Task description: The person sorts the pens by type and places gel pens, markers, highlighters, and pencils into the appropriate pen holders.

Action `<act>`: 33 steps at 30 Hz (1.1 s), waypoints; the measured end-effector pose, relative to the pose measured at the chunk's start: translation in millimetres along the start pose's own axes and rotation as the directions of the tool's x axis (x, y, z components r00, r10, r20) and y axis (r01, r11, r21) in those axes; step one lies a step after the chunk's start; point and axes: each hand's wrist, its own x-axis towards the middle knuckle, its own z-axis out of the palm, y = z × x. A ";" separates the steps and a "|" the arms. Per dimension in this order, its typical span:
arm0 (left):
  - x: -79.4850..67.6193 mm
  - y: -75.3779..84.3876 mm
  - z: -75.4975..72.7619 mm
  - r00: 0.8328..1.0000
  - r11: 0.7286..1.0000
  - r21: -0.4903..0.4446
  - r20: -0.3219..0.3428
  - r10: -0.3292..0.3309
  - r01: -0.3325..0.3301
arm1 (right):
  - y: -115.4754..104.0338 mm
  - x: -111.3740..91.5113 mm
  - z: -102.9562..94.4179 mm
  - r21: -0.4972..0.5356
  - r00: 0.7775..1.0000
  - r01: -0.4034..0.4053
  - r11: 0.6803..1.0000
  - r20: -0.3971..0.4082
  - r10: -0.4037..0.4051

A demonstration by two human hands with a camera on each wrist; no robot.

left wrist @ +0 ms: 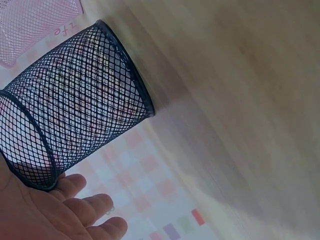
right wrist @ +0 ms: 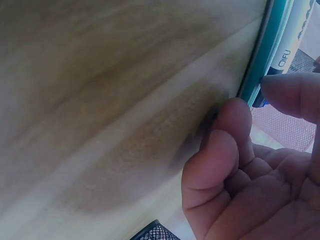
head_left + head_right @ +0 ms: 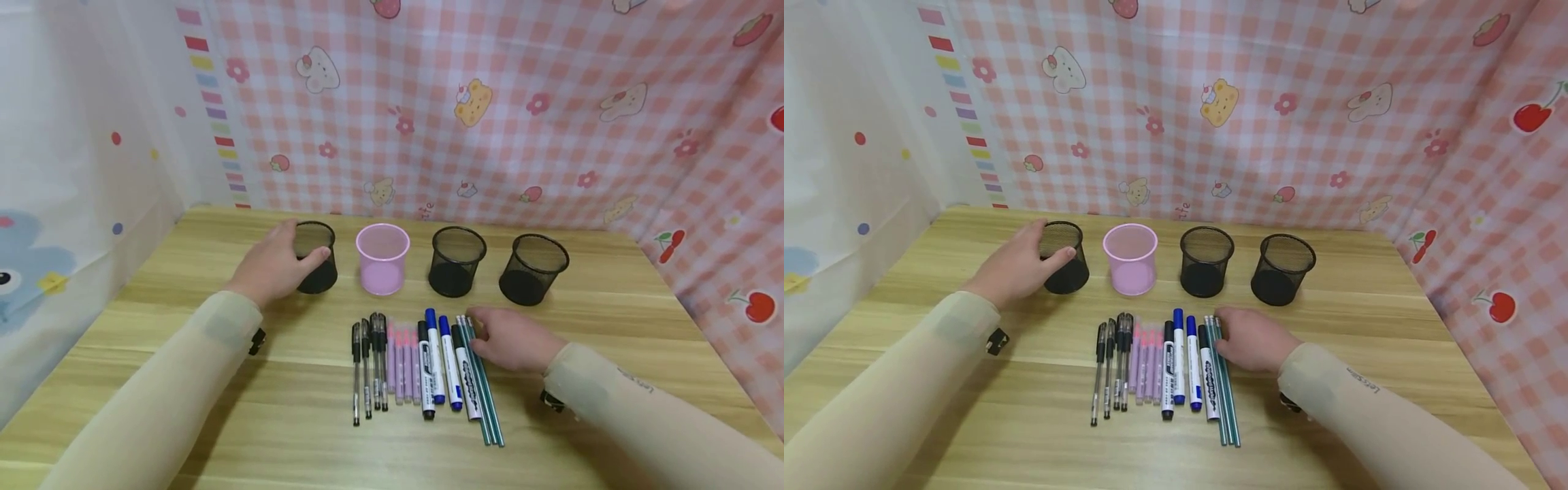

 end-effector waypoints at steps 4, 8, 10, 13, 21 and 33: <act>0.1 0.9 0.9 1.000 1.000 0.004 0.006 -0.005 0.005 | 1.5 -1.0 -0.6 0.002 1.000 -0.004 1.000 0.000 0.004; 0.1 1.5 0.6 1.000 1.000 0.005 0.009 -0.012 0.012 | 2.7 -1.6 -1.4 0.011 1.000 -0.008 1.000 0.007 0.008; 0.1 1.8 0.3 1.000 1.000 0.005 0.007 -0.012 0.012 | 2.7 -1.6 -1.6 0.010 1.000 -0.009 1.000 0.007 0.009; -0.4 2.0 0.3 1.000 1.000 0.009 0.011 -0.010 0.010 | 2.2 -1.0 -1.6 -0.007 1.000 -0.005 1.000 0.005 0.005; -1.1 2.2 0.6 1.000 1.000 0.014 0.014 -0.012 0.012 | -1.3 0.1 -2.1 -0.059 1.000 -0.021 0.998 -0.003 0.021; -2.2 1.6 -0.2 0.999 0.999 0.017 0.029 -0.028 0.027 | -0.5 4.7 -2.0 0.034 0.995 -0.099 0.994 -0.016 0.100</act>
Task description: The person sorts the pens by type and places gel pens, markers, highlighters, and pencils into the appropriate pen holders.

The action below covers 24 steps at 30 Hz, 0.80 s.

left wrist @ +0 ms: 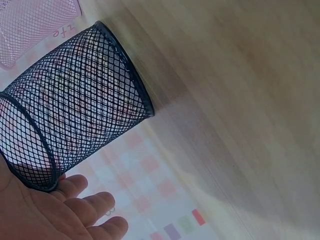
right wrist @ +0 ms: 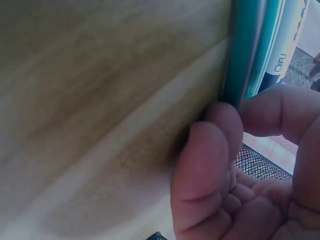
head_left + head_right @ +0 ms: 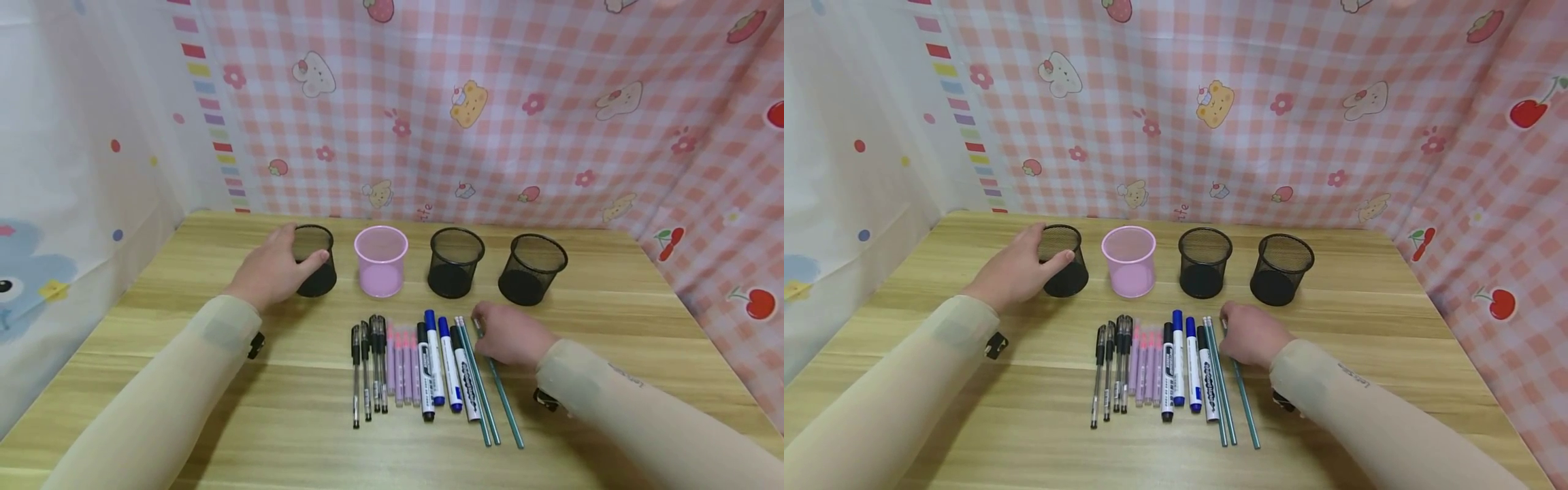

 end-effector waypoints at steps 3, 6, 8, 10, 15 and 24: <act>0.3 0.6 -0.6 1.000 1.000 -0.004 -0.004 0.001 -0.001 | 2.1 1.5 0.0 0.046 1.000 -0.025 0.999 0.004 0.025; 0.2 1.1 -1.1 1.000 1.000 -0.005 -0.005 0.002 -0.002 | 5.8 1.1 -2.3 0.123 0.999 -0.042 0.992 -0.011 0.043; -0.2 1.1 -1.2 1.000 1.000 -0.003 -0.003 0.001 -0.001 | 7.8 -0.6 -5.8 0.187 0.998 -0.036 0.982 -0.043 0.044; -0.6 0.9 -1.4 1.000 1.000 -0.001 0.000 0.000 0.000 | 8.6 -3.7 -12.1 0.255 0.994 -0.004 0.967 -0.104 0.032; -1.6 0.4 -1.8 1.000 1.000 -0.003 0.000 -0.001 0.001 | 6.7 -11.3 -28.4 0.420 0.958 0.149 0.895 -0.287 -0.024; -1.1 1.1 -0.9 1.000 1.000 -0.010 -0.009 0.003 -0.003 | -18.7 -7.8 -28.4 0.625 0.834 0.433 0.649 -0.550 -0.026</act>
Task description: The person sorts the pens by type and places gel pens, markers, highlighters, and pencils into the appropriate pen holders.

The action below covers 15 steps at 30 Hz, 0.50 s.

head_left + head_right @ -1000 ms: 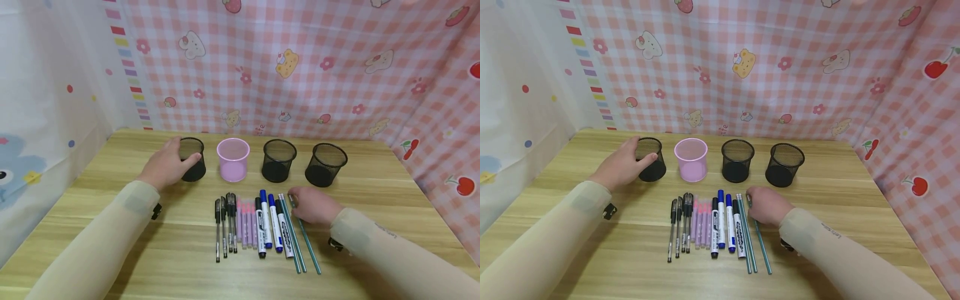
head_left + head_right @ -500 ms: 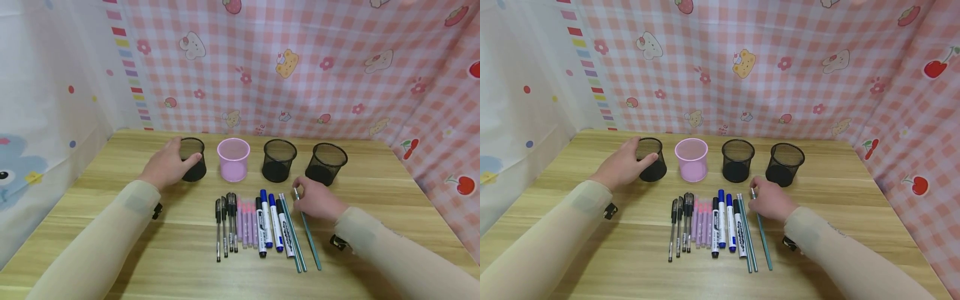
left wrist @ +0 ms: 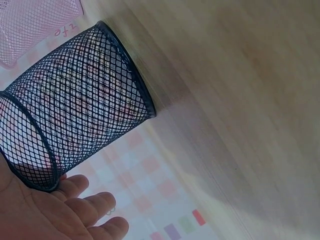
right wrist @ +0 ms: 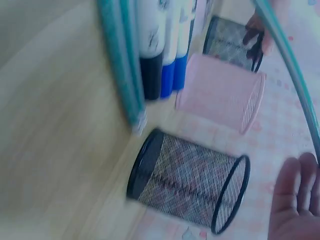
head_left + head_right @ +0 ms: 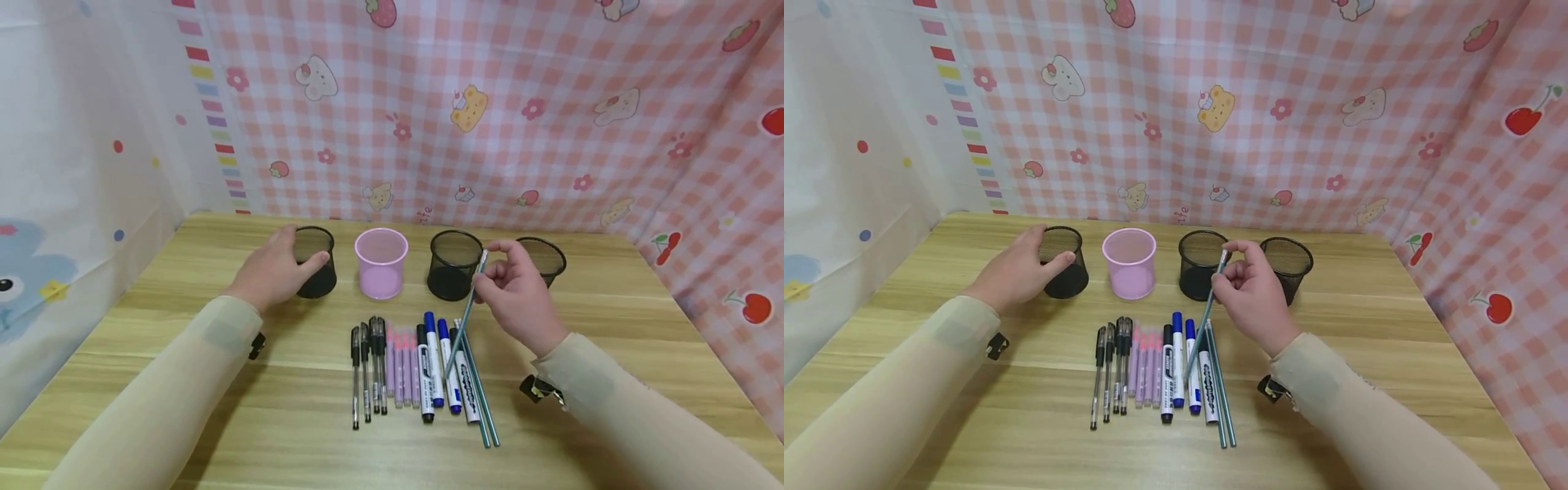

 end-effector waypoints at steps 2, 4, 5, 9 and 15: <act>0.2 0.5 0.0 1.000 1.000 0.001 0.001 0.001 -0.001 | -0.8 1.9 9.2 0.102 0.998 0.026 0.994 -0.055 -0.021; 0.1 0.6 -0.2 1.000 1.000 0.002 0.003 -0.001 0.001 | -1.9 4.9 19.1 0.186 0.992 0.063 0.981 -0.115 -0.042; -0.1 0.5 -0.3 1.000 1.000 0.001 0.003 -0.002 0.002 | -3.0 6.5 24.1 0.223 0.988 0.083 0.971 -0.145 -0.051; -0.5 0.1 -0.5 1.000 1.000 0.006 0.005 -0.005 0.005 | -7.8 12.6 43.2 0.318 0.965 0.158 0.935 -0.249 -0.078; 0.2 1.0 -0.2 1.000 1.000 0.004 0.005 0.001 -0.001 | -13.3 21.6 65.5 0.389 0.937 0.217 0.895 -0.341 -0.079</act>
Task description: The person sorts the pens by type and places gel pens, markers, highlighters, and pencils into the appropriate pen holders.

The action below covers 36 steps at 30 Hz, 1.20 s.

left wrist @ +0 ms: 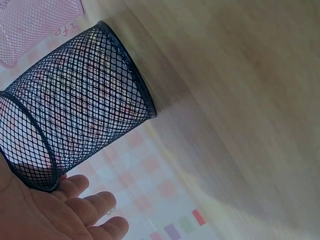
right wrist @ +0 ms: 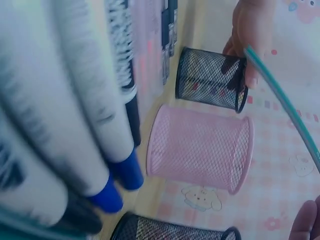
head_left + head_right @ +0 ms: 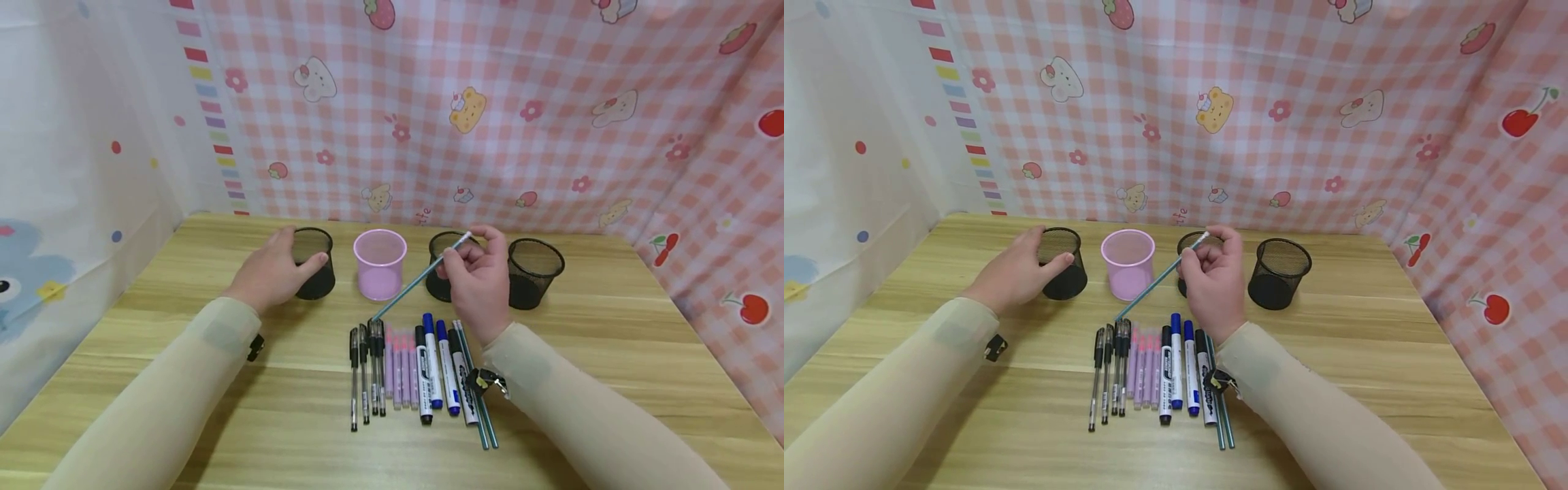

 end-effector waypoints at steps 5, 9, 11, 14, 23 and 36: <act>0.3 -0.2 0.9 1.000 1.000 0.000 -0.001 -0.001 0.001 | 2.9 2.6 12.3 0.018 0.998 0.032 0.999 -0.047 -0.031; 1.0 0.1 1.9 1.000 1.000 -0.005 -0.004 0.002 -0.002 | 4.0 8.7 18.9 0.023 0.995 0.059 0.998 -0.083 -0.057; 1.3 0.3 2.3 1.000 1.000 -0.009 -0.005 0.002 -0.002 | 4.2 12.8 22.6 0.022 0.991 0.074 0.997 -0.109 -0.071; 1.0 0.3 2.0 1.000 1.000 -0.011 -0.004 0.001 -0.001 | 4.6 18.7 30.4 0.033 0.984 0.099 0.995 -0.153 -0.093; 0.8 -1.2 2.2 1.000 1.000 -0.007 -0.002 -0.004 0.004 | 8.0 29.4 57.6 0.057 0.961 0.099 0.994 -0.264 -0.080; 1.2 -2.0 3.0 1.000 1.000 -0.008 -0.011 -0.008 0.008 | 16.2 33.3 89.8 0.005 0.968 0.098 0.995 -0.231 -0.094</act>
